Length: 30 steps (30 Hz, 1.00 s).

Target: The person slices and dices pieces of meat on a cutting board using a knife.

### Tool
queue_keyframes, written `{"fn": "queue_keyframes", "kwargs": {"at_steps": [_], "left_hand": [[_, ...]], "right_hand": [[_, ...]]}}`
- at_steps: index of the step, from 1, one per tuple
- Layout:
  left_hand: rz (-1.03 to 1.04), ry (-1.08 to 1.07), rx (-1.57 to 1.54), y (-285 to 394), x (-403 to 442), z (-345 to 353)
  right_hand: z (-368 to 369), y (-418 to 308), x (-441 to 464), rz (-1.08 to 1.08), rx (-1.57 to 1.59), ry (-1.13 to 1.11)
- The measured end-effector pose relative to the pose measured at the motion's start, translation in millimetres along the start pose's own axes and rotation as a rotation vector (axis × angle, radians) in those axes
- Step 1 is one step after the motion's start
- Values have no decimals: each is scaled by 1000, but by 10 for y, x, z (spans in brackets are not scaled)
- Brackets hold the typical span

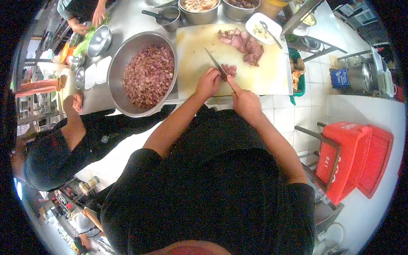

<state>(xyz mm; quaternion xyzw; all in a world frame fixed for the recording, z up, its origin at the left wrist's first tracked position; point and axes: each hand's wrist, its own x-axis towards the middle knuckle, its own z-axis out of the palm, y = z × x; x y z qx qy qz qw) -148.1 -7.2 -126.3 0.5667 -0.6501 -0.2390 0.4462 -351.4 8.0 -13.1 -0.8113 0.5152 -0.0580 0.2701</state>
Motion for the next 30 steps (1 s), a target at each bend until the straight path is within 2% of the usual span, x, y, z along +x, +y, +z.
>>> {"fn": "queue_keyframes", "kwargs": {"at_steps": [5, 9, 12, 18, 21, 24, 30], "left_hand": [[16, -12, -10, -16, 7, -20], [-27, -34, 49, -86, 33, 14], [-37, -69, 91, -95, 66, -20], [-89, 73, -157, -154, -35, 41], [-164, 72, -123, -120, -55, 18], [-41, 128, -50, -83, -47, -9], [-47, 67, -33, -130, -38, 5]], "right_hand": [[15, 14, 39, -10, 68, -2], [351, 79, 188, 41, 155, 56], [354, 105, 382, -14, 62, 58], [96, 67, 265, -57, 11, 76], [30, -47, 175, -23, -16, -6], [24, -99, 203, 6, -69, -48], [-141, -116, 377, -62, -48, -72]]}}
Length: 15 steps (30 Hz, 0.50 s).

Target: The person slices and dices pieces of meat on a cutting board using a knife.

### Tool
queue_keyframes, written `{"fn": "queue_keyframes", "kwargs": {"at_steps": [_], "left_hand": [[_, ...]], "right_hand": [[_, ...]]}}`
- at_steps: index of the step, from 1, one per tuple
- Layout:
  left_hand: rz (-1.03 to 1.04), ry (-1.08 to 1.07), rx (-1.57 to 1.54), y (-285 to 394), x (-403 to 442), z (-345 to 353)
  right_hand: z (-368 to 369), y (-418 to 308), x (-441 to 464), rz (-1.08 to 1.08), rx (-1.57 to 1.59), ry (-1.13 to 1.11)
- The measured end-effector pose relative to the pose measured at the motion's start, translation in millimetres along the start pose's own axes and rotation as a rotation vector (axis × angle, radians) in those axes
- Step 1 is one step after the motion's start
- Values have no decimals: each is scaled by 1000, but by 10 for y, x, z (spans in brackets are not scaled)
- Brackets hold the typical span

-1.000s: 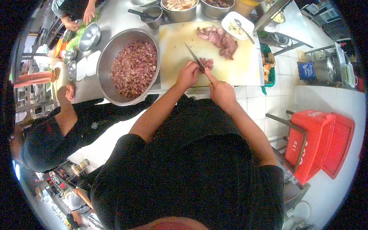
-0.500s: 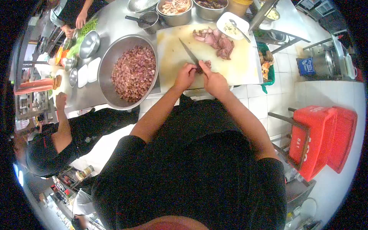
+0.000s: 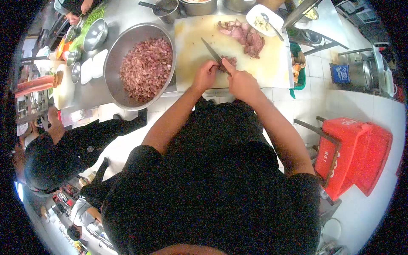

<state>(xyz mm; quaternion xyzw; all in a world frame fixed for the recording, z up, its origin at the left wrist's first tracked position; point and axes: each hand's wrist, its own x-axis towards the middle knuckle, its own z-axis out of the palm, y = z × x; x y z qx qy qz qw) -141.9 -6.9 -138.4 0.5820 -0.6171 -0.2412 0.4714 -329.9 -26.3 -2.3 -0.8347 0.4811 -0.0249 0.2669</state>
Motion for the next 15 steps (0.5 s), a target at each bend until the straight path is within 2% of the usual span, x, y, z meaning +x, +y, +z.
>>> {"fn": "queue_keyframes", "kwargs": {"at_steps": [7, 10, 13, 15], "left_hand": [[-4, 50, 32, 140, 7, -36], [-30, 43, 59, 60, -15, 4], [-17, 42, 26, -36, -27, 50], [35, 41, -37, -87, 7, 52]], "right_hand": [[-11, -83, 13, 75, -45, -57], [547, 121, 8, 72, 53, 73], [559, 108, 48, 49, 45, 101], [507, 238, 130, -39, 164, 199]]}}
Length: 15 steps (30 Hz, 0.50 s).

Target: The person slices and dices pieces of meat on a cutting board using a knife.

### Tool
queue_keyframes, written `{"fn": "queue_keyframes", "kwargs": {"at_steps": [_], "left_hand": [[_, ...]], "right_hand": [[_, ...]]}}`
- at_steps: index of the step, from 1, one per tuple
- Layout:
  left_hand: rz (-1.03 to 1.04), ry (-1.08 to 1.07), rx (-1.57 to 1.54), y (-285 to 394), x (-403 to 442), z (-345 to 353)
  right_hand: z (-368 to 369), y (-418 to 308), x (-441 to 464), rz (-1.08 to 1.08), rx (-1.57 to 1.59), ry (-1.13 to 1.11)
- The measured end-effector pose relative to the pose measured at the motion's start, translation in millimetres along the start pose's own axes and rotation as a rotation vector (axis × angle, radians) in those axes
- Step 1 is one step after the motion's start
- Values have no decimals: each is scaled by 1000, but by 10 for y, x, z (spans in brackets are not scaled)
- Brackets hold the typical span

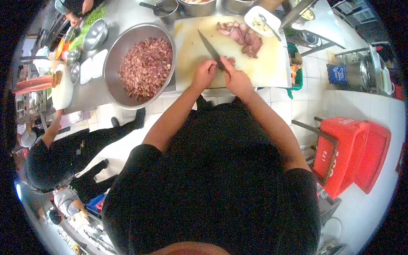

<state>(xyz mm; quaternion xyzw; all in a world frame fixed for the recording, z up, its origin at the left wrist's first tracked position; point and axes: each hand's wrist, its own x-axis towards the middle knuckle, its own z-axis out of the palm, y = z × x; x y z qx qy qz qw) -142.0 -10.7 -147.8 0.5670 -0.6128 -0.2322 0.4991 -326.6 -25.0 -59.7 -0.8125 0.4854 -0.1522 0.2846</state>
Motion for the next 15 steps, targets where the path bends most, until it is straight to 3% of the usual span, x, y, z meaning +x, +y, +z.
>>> {"fn": "queue_keyframes", "kwargs": {"at_steps": [4, 9, 15], "left_hand": [[-33, 50, -9, 77, -26, -21], [-202, 46, -75, 96, -26, 81], [-117, 9, -41, 134, 108, 170]], "right_hand": [[-305, 62, -116, -52, 162, 123], [-531, 318, -268, 32, 31, 122], [-649, 392, -378, -68, 16, 128]]}}
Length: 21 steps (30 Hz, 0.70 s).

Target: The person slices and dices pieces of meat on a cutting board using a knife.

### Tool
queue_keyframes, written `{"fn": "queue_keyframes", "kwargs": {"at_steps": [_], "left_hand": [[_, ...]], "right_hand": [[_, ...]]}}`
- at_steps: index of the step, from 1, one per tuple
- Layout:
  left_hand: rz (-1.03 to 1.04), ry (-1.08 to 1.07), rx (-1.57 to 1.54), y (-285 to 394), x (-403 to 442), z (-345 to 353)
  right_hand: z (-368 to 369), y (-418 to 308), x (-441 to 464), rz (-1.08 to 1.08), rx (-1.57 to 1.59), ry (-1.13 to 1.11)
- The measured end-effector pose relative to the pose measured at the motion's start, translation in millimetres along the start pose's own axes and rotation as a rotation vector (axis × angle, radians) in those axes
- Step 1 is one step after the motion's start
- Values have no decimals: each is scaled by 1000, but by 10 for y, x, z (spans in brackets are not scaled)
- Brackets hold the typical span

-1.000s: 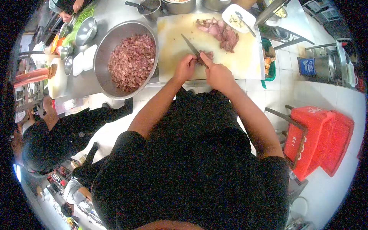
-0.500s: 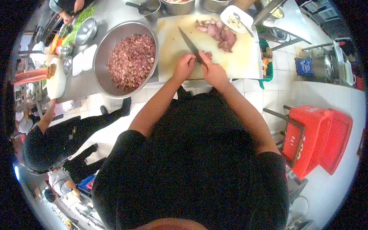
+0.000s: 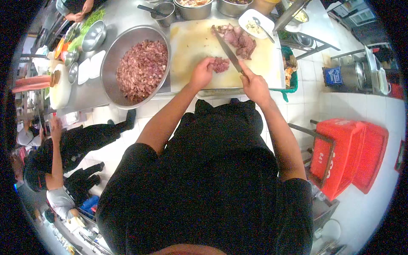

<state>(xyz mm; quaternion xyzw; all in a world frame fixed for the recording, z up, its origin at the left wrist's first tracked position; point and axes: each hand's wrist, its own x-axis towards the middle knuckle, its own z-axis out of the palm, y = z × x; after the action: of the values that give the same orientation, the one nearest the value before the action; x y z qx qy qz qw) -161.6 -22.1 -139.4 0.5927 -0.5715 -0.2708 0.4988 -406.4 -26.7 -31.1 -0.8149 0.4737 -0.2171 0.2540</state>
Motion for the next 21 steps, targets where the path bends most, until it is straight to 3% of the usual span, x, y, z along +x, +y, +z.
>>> {"fn": "queue_keyframes", "kwargs": {"at_steps": [3, 6, 9, 14, 21], "left_hand": [[-7, -60, -45, 29, 104, 17], [35, 56, 57, -58, 70, -19], [-75, 137, 124, 16, -115, -217], [-89, 261, 158, 3, -414, -317], [3, 397, 231, 96, -499, -211]], "right_hand": [[-150, -33, 75, -9, -69, -117], [-241, -166, 217, -52, -129, -256], [-270, -264, 349, -117, -170, -355], [-310, -233, 598, -220, -278, -538], [-319, -184, 792, -280, -252, -606]]}}
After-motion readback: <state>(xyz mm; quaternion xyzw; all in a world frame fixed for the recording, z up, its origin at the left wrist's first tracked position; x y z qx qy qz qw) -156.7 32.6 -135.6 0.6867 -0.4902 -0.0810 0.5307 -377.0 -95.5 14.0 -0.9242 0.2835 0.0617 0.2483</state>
